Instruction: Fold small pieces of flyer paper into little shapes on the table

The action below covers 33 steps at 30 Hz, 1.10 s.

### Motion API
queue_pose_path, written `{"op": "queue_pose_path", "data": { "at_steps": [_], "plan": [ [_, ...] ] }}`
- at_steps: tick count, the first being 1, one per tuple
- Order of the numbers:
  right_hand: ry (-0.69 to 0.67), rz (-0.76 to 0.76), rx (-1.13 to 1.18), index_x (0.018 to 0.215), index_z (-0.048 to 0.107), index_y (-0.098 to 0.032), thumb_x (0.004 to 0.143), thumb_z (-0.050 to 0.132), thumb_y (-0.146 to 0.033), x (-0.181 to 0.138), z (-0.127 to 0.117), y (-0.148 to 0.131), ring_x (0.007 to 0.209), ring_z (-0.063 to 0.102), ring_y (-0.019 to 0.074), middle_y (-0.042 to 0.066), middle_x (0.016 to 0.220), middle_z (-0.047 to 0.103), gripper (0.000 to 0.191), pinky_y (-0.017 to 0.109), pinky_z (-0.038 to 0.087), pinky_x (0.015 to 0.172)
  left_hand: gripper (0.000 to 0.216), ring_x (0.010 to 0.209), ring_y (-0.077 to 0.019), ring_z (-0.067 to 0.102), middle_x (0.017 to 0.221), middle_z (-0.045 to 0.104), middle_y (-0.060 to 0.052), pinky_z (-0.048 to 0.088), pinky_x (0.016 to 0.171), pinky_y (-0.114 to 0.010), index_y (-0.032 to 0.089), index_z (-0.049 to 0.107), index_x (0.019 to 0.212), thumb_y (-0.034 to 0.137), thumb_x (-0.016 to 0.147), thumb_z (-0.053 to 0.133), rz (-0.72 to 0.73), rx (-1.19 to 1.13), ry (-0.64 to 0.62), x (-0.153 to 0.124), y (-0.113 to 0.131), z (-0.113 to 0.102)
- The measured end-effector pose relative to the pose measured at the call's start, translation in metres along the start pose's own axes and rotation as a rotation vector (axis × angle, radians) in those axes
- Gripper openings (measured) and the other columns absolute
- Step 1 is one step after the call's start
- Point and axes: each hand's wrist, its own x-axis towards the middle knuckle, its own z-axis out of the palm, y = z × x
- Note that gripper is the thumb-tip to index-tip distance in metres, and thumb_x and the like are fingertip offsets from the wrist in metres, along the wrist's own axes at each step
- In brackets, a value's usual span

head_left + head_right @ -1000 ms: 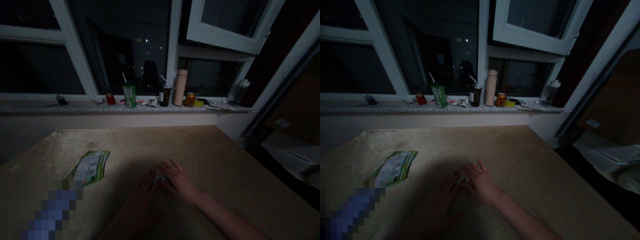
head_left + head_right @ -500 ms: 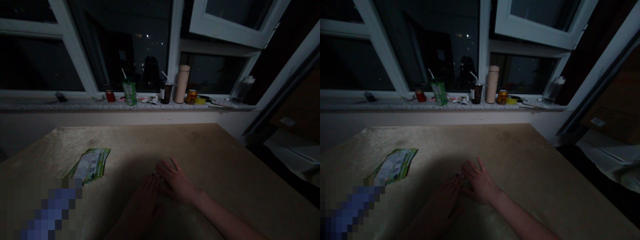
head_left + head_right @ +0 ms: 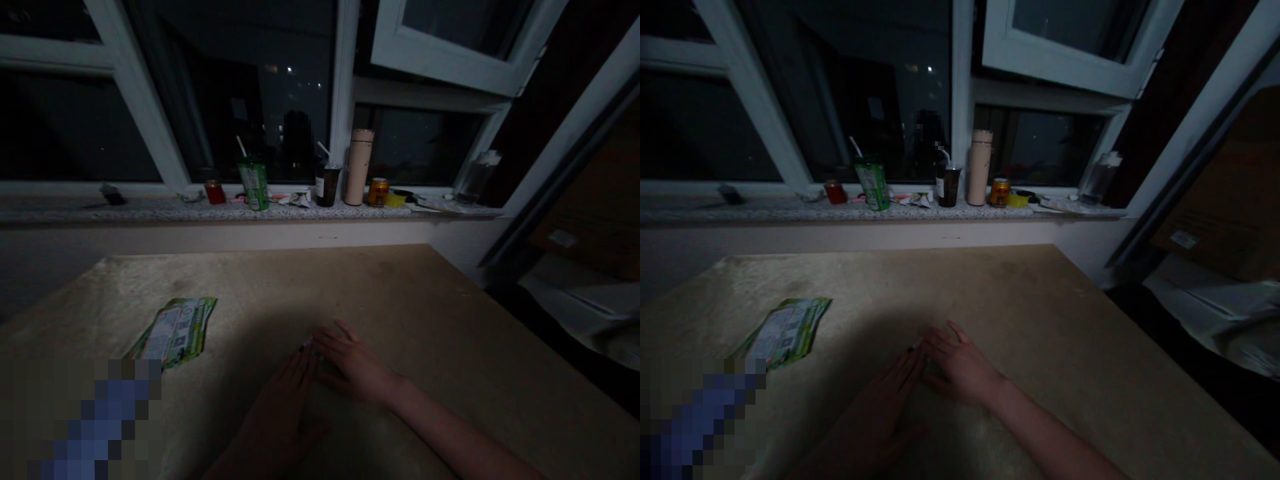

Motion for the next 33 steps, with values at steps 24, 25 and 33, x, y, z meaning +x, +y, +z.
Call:
{"op": "queue_pose_path", "data": {
  "at_steps": [24,25,33],
  "plan": [
    [-0.055,-0.008,0.068,0.144,0.029,-0.019,0.091,0.045,-0.049,-0.006,-0.003,-0.002,0.139,0.021,0.0206,0.01,0.149,0.029,0.063,0.046,0.0,0.115,0.073,0.139,-0.0235,0.013,0.153,0.013,-0.01,0.015,0.112,-0.043,0.014,0.012,0.148,0.045,0.09,0.045,0.148,0.067,-0.056,0.008,-0.029,-0.018],
    [-0.058,-0.012,0.067,0.143,0.031,-0.02,0.091,0.045,-0.049,-0.006,-0.003,-0.002,0.139,0.021,0.0206,0.01,0.149,0.03,0.061,0.046,0.001,0.115,0.072,0.139,-0.0233,0.014,0.153,0.014,-0.01,0.016,0.112,-0.043,0.014,0.014,0.148,0.045,0.091,0.044,0.152,0.061,-0.057,0.008,-0.029,-0.019],
    [-0.053,0.006,0.046,0.142,0.033,-0.026,0.089,0.048,-0.052,-0.007,-0.004,-0.004,0.137,0.026,0.0241,0.009,0.149,0.031,0.061,0.052,0.001,0.112,0.069,0.137,-0.0238,0.024,0.151,0.023,-0.008,0.023,0.11,-0.039,0.018,0.022,0.147,0.05,0.09,0.047,0.151,0.019,0.001,0.009,-0.033,-0.02]
  ]
}}
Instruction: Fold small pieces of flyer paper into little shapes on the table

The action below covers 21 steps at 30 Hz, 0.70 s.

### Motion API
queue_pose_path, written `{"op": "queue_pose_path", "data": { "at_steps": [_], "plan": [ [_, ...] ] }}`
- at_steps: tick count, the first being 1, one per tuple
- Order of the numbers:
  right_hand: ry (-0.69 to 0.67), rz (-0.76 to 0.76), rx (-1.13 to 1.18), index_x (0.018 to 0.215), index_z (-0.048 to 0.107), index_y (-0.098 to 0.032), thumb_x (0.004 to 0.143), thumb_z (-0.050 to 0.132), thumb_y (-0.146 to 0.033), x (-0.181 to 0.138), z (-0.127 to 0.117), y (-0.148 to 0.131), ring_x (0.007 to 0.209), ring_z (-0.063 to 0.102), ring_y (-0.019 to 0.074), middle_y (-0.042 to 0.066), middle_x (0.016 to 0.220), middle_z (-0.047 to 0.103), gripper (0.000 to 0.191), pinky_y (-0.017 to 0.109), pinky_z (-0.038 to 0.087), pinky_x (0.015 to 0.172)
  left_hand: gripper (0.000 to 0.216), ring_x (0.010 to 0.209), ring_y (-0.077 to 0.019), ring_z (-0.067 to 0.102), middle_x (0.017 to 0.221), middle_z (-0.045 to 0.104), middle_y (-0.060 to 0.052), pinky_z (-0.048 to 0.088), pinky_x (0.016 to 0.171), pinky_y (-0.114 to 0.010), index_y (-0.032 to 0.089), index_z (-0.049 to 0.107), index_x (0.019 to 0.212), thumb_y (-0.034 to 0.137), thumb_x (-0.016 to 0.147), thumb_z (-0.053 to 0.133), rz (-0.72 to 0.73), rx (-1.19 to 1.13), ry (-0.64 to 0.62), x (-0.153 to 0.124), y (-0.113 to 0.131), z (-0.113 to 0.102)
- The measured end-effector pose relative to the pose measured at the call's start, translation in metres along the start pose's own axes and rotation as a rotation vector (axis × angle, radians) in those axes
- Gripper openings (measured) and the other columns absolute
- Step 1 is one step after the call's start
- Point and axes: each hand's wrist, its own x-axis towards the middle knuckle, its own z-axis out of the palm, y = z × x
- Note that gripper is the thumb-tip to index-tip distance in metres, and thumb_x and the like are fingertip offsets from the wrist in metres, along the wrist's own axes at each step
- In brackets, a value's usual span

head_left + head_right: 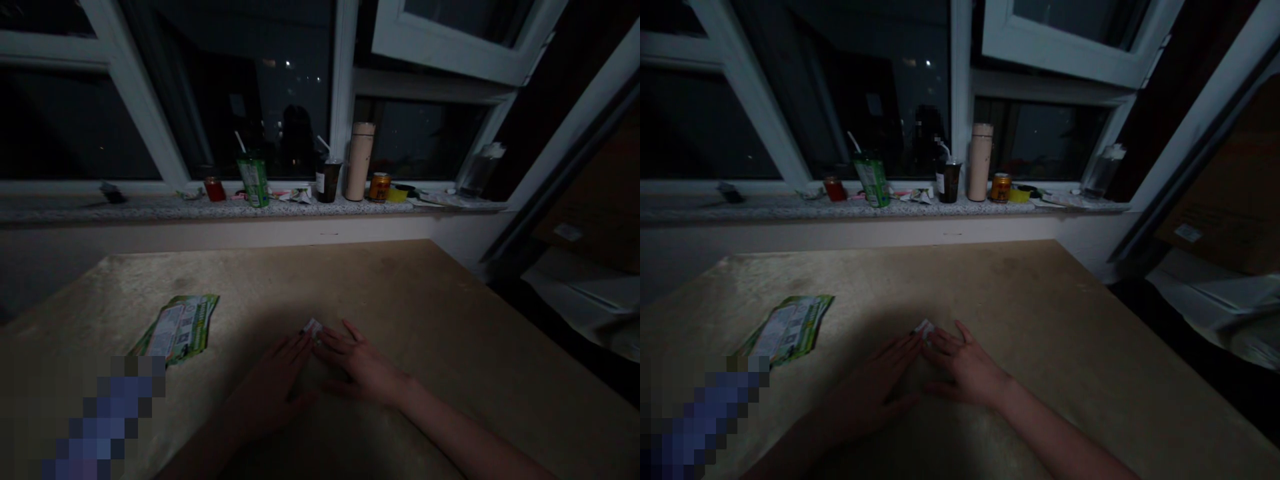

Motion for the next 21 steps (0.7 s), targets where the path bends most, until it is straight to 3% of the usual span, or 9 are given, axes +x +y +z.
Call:
{"op": "queue_pose_path", "data": {
  "at_steps": [5,11,16,21],
  "plan": [
    [0.048,-0.003,-0.026,0.138,0.04,-0.027,0.09,0.049,-0.048,0.0,0.002,0.001,0.134,0.033,0.0227,0.008,0.144,0.04,0.053,0.049,0.009,0.112,0.062,0.133,-0.0245,0.032,0.148,0.031,-0.009,0.028,0.107,-0.039,0.018,0.029,0.144,0.048,0.092,0.045,-0.015,0.048,0.055,0.004,0.002,0.006],
    [0.126,-0.066,-0.012,0.126,0.053,-0.028,0.093,0.047,-0.036,-0.001,0.004,-0.001,0.122,0.046,0.0176,0.002,0.125,0.06,0.034,0.043,0.012,0.112,0.034,0.103,-0.0235,0.059,0.116,0.064,-0.008,0.042,0.092,-0.039,0.02,0.061,0.117,0.032,0.099,0.034,-0.023,0.129,0.061,0.015,0.005,0.011],
    [0.179,-0.077,0.07,0.115,0.06,-0.025,0.093,0.048,-0.029,0.002,0.007,0.0,0.107,0.056,0.0166,0.002,0.108,0.068,0.026,0.034,0.034,0.099,0.033,0.094,-0.0208,0.061,0.104,0.068,-0.004,0.043,0.086,-0.037,0.022,0.063,0.106,0.025,0.101,0.031,0.086,0.178,0.032,0.017,-0.004,0.008],
    [0.244,-0.055,0.215,0.106,0.063,-0.023,0.089,0.055,-0.027,0.007,0.012,0.005,0.097,0.059,0.0171,0.003,0.099,0.069,0.02,0.03,0.042,0.088,0.036,0.098,-0.0194,0.06,0.11,0.066,-0.003,0.041,0.09,-0.036,0.024,0.06,0.112,0.016,0.101,0.027,0.18,0.173,-0.001,0.016,-0.011,0.005]
  ]
}}
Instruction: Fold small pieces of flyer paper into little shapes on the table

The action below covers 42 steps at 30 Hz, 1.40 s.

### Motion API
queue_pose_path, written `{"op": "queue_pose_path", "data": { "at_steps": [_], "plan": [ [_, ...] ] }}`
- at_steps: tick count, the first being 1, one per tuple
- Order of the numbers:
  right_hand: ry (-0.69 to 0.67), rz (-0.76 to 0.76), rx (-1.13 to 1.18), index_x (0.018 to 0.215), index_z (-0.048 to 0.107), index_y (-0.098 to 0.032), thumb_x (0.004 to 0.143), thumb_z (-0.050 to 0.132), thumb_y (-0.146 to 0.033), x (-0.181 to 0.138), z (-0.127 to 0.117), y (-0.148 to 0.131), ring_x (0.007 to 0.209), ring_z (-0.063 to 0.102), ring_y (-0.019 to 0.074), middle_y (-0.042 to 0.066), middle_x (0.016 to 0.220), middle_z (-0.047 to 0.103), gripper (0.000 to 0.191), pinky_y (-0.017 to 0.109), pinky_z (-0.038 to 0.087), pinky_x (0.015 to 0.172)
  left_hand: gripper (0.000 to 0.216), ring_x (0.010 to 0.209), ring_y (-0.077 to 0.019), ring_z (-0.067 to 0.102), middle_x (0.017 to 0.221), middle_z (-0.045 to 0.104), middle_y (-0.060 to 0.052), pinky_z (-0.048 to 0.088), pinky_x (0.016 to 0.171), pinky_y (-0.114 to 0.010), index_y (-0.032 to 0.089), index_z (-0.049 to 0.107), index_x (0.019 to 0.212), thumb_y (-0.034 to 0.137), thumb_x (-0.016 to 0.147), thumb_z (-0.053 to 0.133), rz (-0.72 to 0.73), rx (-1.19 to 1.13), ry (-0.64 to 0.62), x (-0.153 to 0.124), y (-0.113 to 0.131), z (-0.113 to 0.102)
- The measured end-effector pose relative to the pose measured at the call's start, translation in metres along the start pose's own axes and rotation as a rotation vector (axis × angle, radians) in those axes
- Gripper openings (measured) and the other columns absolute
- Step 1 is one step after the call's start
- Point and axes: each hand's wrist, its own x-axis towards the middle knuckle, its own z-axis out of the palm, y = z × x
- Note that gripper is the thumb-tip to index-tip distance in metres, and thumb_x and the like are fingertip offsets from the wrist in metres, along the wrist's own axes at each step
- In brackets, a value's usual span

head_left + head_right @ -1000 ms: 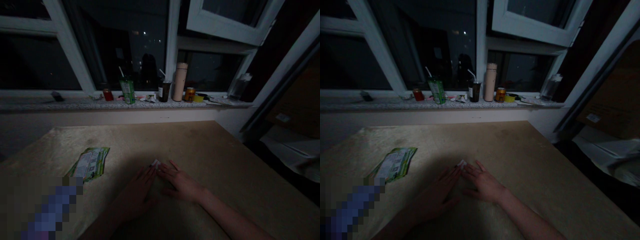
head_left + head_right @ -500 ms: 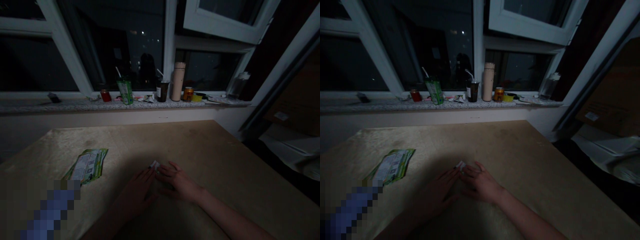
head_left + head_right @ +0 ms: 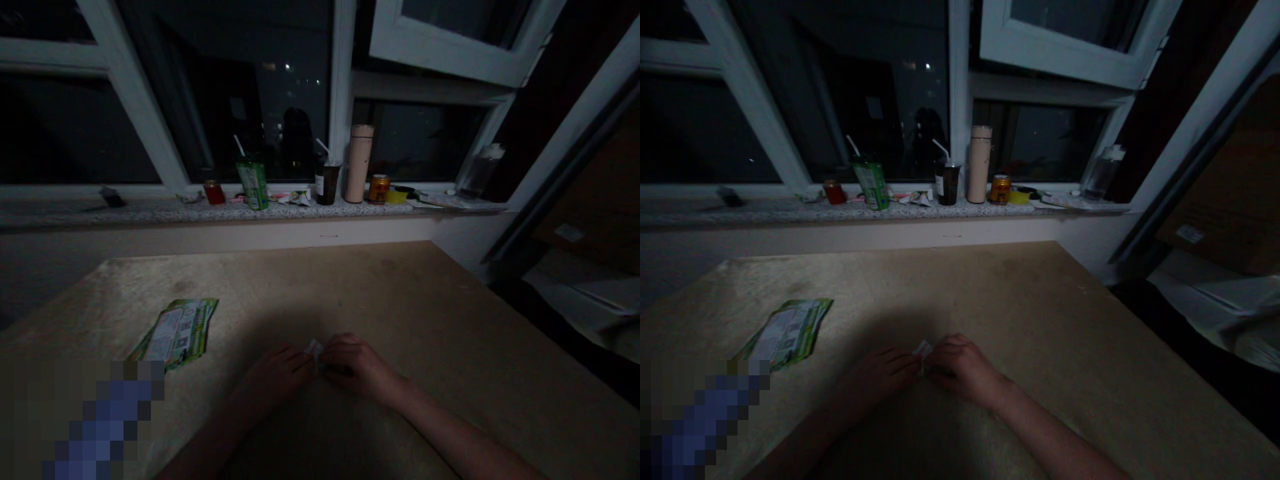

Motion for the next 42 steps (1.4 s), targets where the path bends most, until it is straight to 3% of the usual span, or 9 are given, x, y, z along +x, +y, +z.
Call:
{"op": "queue_pose_path", "data": {
  "at_steps": [7,19,22,27,31,35,39,42],
  "plan": [
    [0.101,0.12,-0.06,0.093,0.068,-0.023,0.078,0.069,-0.034,-0.001,0.004,0.007,0.094,0.058,0.0206,0.004,0.093,0.065,0.018,0.034,0.041,0.084,0.032,0.101,-0.0186,0.058,0.111,0.064,-0.001,0.041,0.091,-0.035,0.03,0.056,0.118,0.018,0.101,0.031,-0.019,-0.087,0.018,-0.002,-0.005,0.0],
    [0.043,0.152,-0.034,0.087,0.071,-0.024,0.073,0.075,-0.033,0.006,0.0,0.013,0.089,0.059,0.0166,0.0,0.088,0.065,0.017,0.03,0.04,0.082,0.043,0.111,-0.0187,0.053,0.124,0.058,0.0,0.043,0.093,-0.032,0.028,0.053,0.123,0.002,0.092,0.038,-0.013,-0.134,-0.01,-0.007,-0.013,0.004],
    [0.023,0.14,-0.012,0.084,0.071,-0.023,0.07,0.078,-0.033,0.01,-0.003,0.012,0.088,0.059,0.0164,-0.001,0.086,0.065,0.018,0.029,0.04,0.08,0.04,0.109,-0.0186,0.056,0.12,0.061,0.001,0.044,0.092,-0.032,0.029,0.056,0.12,0.006,0.093,0.037,-0.073,-0.263,0.004,-0.005,-0.01,0.001],
    [0.043,0.13,-0.008,0.078,0.069,-0.02,0.069,0.078,-0.027,0.015,0.001,0.012,0.083,0.059,0.0163,-0.001,0.081,0.066,0.014,0.029,0.039,0.078,0.029,0.096,-0.0175,0.061,0.116,0.061,-0.001,0.049,0.083,-0.028,0.026,0.057,0.114,0.018,0.095,0.037,-0.313,-0.502,0.094,0.003,-0.006,0.003],
    [0.091,0.161,-0.009,0.071,0.066,-0.018,0.072,0.076,-0.021,0.016,0.006,0.014,0.08,0.058,0.0154,-0.001,0.075,0.064,0.011,0.029,0.036,0.076,0.024,0.098,-0.0173,0.059,0.122,0.053,-0.005,0.045,0.088,-0.03,0.021,0.06,0.104,0.017,0.093,0.039,-0.308,-0.489,0.13,0.005,-0.006,0.009],
    [0.164,0.218,-0.091,0.069,0.065,-0.018,0.069,0.079,-0.03,0.014,0.005,0.012,0.087,0.055,0.018,0.0,0.082,0.062,0.018,0.032,0.031,0.08,0.023,0.103,-0.0178,0.056,0.126,0.049,-0.005,0.043,0.092,-0.031,0.021,0.06,0.103,0.019,0.094,0.04,-0.307,-0.493,0.155,0.002,-0.005,0.009],
    [0.186,0.266,-0.114,0.071,0.067,-0.021,0.072,0.076,-0.035,0.014,0.006,0.01,0.093,0.051,0.0194,0.001,0.088,0.061,0.017,0.035,0.027,0.084,0.019,0.115,-0.0245,0.045,0.125,0.047,-0.005,0.037,0.097,-0.039,0.025,0.062,0.106,0.028,0.089,0.056,-0.317,-0.41,0.186,0.001,-0.002,0.005],
    [0.193,0.316,-0.075,0.071,0.067,-0.021,0.077,0.072,-0.036,0.015,0.009,0.013,0.092,0.051,0.0182,0.001,0.087,0.06,0.017,0.035,0.026,0.085,0.017,0.114,-0.0282,0.042,0.12,0.048,-0.005,0.033,0.097,-0.044,0.026,0.066,0.098,0.034,0.083,0.064,-0.398,-0.327,0.188,0.003,-0.001,0.002]
  ]
}}
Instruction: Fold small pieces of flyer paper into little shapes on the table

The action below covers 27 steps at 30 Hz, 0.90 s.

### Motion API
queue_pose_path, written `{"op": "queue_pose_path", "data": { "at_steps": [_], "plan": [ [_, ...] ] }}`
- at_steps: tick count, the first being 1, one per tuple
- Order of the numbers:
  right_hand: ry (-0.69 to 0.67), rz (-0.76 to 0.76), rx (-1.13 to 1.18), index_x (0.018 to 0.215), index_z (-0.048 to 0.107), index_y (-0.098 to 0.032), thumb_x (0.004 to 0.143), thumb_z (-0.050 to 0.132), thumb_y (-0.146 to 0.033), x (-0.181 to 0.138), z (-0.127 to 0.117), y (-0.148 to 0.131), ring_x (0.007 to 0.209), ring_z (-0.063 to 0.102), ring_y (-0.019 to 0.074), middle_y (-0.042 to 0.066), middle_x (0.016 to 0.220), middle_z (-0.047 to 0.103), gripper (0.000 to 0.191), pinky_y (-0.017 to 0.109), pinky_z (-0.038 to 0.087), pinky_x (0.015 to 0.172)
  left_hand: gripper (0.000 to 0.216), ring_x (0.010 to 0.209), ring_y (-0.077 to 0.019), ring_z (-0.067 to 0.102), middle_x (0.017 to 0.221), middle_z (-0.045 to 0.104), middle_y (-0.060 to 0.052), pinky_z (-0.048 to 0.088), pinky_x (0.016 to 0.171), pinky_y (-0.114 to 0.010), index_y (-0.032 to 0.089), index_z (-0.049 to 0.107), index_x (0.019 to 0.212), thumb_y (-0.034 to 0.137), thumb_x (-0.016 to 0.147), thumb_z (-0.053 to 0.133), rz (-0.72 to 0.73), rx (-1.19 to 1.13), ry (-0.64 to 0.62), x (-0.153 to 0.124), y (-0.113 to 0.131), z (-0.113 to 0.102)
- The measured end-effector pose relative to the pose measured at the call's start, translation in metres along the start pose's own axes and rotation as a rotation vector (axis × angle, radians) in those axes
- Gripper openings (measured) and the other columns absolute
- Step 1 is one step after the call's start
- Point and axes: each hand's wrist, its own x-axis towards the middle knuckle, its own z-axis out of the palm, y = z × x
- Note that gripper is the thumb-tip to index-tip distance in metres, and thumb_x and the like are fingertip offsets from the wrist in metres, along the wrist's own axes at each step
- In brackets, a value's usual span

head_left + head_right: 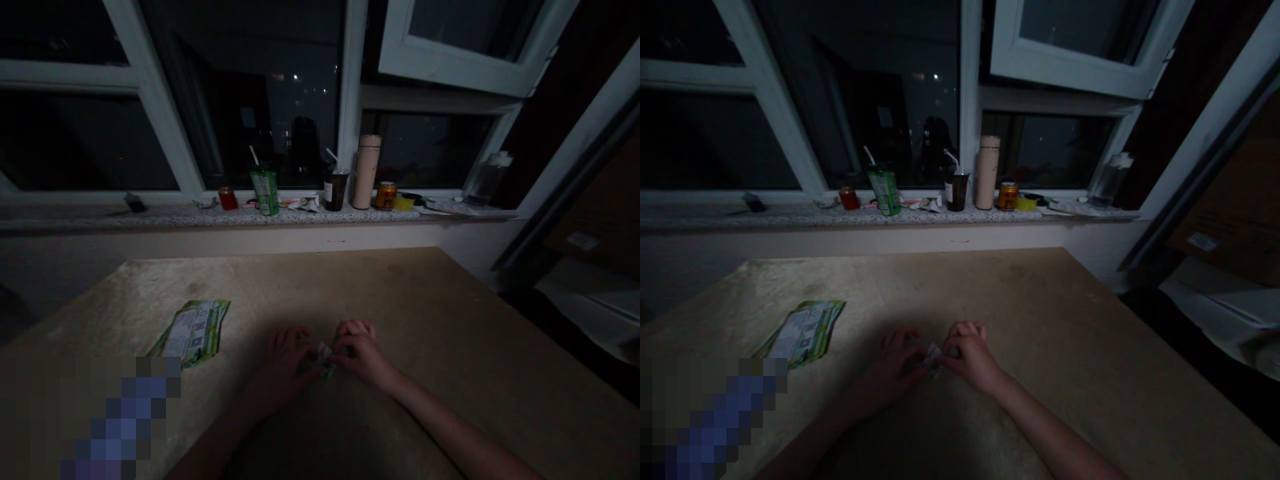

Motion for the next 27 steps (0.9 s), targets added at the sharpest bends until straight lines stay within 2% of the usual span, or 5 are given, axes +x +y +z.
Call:
{"op": "queue_pose_path", "data": {
  "at_steps": [4,8,17,23,27],
  "plan": [
    [-0.014,0.061,0.014,0.069,0.067,-0.022,0.077,0.072,-0.035,0.003,0.004,0.002,0.091,0.051,0.0172,-0.001,0.084,0.06,0.017,0.034,0.026,0.085,0.012,0.11,-0.0276,0.043,0.114,0.049,-0.004,0.032,0.095,-0.043,0.026,0.068,0.09,0.034,0.083,0.064,-0.114,0.026,0.031,0.002,0.001,0.0],
    [-0.015,0.085,0.018,0.069,0.068,-0.022,0.078,0.072,-0.031,0.004,0.005,0.002,0.09,0.052,0.0154,-0.003,0.082,0.061,0.013,0.034,0.024,0.087,0.01,0.109,-0.0276,0.043,0.111,0.05,-0.003,0.03,0.095,-0.043,0.027,0.069,0.086,0.035,0.082,0.065,-0.155,0.046,0.044,0.002,0.0,-0.001],
    [-0.059,0.114,-0.026,0.068,0.065,-0.02,0.082,0.067,-0.027,0.007,0.006,0.001,0.089,0.052,0.0166,-0.003,0.078,0.062,0.016,0.035,0.025,0.086,0.022,0.102,-0.0282,0.049,0.102,0.054,-0.006,0.032,0.091,-0.045,0.024,0.072,0.08,0.041,0.084,0.058,-0.305,0.07,0.017,0.008,-0.001,0.002],
    [-0.005,0.032,-0.275,0.087,0.059,-0.019,0.091,0.054,-0.023,0.002,0.011,-0.01,0.094,0.051,0.0194,0.003,0.091,0.061,0.008,0.036,0.028,0.089,0.022,0.103,-0.0275,0.049,0.104,0.056,-0.005,0.031,0.092,-0.045,0.027,0.073,0.083,0.043,0.084,0.058,-0.336,0.074,0.002,0.009,-0.001,0.001],
    [-0.037,-0.013,-0.425,0.092,0.059,-0.02,0.093,0.05,-0.023,0.002,0.014,-0.013,0.095,0.051,0.0208,0.004,0.093,0.06,0.01,0.039,0.027,0.091,0.023,0.104,-0.0269,0.049,0.105,0.056,-0.006,0.031,0.092,-0.044,0.026,0.073,0.084,0.043,0.084,0.057,-0.337,0.083,-0.001,0.009,-0.002,0.003]
  ]
}}
